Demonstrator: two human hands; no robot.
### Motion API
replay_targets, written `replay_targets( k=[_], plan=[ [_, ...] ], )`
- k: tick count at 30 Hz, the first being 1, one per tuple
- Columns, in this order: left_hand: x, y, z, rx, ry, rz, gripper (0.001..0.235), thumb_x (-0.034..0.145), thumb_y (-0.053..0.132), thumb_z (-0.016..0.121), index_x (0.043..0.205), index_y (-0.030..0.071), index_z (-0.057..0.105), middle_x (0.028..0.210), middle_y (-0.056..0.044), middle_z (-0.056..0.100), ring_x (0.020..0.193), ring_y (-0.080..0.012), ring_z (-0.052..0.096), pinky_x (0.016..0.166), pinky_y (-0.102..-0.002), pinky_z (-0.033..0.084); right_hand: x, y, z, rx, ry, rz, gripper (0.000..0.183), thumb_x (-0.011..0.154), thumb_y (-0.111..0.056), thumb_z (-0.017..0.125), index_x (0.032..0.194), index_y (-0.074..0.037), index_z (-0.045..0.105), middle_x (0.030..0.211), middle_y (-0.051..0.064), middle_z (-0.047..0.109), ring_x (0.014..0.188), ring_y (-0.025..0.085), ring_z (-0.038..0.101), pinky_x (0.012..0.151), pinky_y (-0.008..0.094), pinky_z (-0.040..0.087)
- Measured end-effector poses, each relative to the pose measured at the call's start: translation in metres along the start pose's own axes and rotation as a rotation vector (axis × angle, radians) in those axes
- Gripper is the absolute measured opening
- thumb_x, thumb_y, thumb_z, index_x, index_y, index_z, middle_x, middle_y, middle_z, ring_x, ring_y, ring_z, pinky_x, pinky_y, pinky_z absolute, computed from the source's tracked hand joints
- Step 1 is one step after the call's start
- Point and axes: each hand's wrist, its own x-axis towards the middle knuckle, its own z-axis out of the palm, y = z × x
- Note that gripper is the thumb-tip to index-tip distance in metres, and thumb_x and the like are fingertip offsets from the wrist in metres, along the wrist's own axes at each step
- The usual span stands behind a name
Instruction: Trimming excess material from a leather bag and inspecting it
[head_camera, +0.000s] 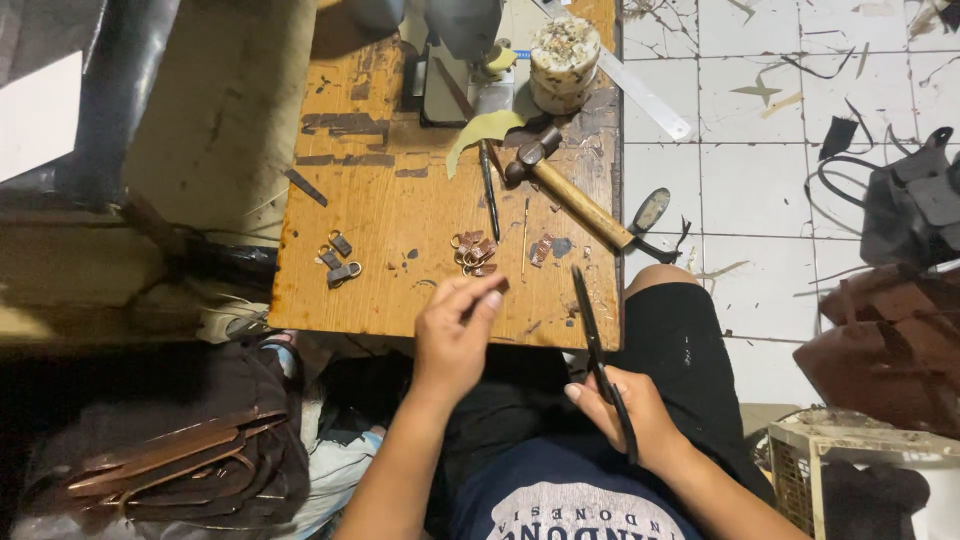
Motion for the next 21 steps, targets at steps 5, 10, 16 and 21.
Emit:
replay_targets(
  k=[5,10,16,21],
  plan=[
    [0.046,-0.041,-0.014,0.246,0.042,-0.040,0.031,0.096,0.024,0.064,0.124,0.016,0.075,0.107,-0.005,0.073,0.102,-0.0210,0.069,0.091,-0.034,0.052,0.000,0.005,-0.004,-0.004,0.023,0.029,0.039,0.092,-0.022,0.074,0.063,-0.014,0.049,0.058,-0.004,0.044,0.057,0.009,0.043,0.054,0.028,0.036],
    [0.061,-0.033,-0.009,0.560,-0.100,-0.090,0.047,0.097,0.048,0.054,0.137,0.023,0.061,0.134,0.000,0.060,0.125,-0.0231,0.049,0.099,-0.043,0.045,-0.001,0.015,-0.004,-0.045,0.043,0.035,0.040,0.091,-0.023,0.075,0.062,-0.014,0.050,0.056,-0.004,0.044,0.055,0.008,0.043,0.053,0.028,0.036],
    [0.072,-0.055,-0.001,0.673,-0.162,0.264,0.038,0.100,0.037,0.055,0.134,0.020,0.060,0.137,-0.008,0.058,0.133,-0.0326,0.048,0.119,-0.057,0.026,0.003,0.016,-0.006,-0.139,0.049,0.069,0.039,0.090,-0.028,0.075,0.061,-0.013,0.052,0.055,-0.004,0.046,0.055,0.009,0.045,0.053,0.029,0.038],
    [0.107,-0.067,-0.007,0.655,-0.047,0.113,0.033,0.102,0.034,0.052,0.129,0.016,0.062,0.133,-0.010,0.056,0.125,-0.0347,0.048,0.108,-0.054,0.035,0.006,0.009,-0.007,-0.167,0.024,0.061,0.041,0.090,-0.028,0.071,0.058,-0.012,0.052,0.051,-0.001,0.052,0.053,0.011,0.050,0.055,0.029,0.042]
  ],
)
